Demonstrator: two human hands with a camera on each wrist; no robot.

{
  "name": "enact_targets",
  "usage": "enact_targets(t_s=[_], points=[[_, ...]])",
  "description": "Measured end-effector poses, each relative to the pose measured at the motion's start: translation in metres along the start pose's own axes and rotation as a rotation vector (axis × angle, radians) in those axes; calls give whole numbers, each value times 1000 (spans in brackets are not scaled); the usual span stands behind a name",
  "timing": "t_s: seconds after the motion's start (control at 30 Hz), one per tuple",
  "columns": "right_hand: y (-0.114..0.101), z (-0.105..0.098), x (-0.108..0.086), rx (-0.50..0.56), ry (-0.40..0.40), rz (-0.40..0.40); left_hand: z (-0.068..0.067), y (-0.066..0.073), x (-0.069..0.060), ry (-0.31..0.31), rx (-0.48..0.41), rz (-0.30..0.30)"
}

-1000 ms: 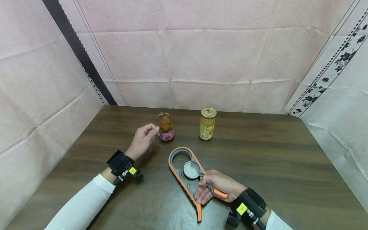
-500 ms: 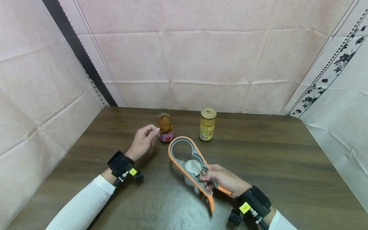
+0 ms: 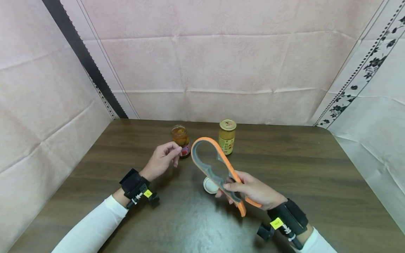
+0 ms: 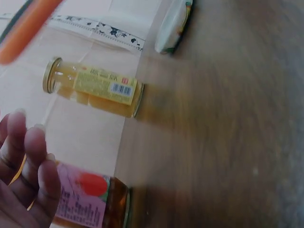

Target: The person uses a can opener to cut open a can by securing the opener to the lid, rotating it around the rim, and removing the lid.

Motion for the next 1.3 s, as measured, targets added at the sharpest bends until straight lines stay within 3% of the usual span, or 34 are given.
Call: enact_targets(t_s=[0.17, 0.4, 0.63, 0.8, 1.0, 1.3], points=[[-10, -8, -8, -281, 158, 72, 16, 6, 1, -91, 17, 35], [-15, -12, -12, -499, 315, 154, 37, 5, 3, -173, 66, 34], [-20, -16, -11, -642, 434, 159, 52, 5, 17, -158, 96, 74], [-26, -19, -12, -789, 516, 157, 64, 8, 29, -155, 58, 80], [-36, -21, -16, -917, 541, 169, 72, 6, 45, -121, 11, 73], [-52, -17, -20, -1250, 578, 107, 88, 11, 72, -61, 5, 28]])
Point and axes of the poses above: each hand's wrist, its own x-axis towards the middle knuckle, its own z-axis out of the palm, y = z × x, the point moved 5 cm from there along x, towards the middle knuckle, and after that the axes turned 3 degrees about -y, right-handed, at the moved point
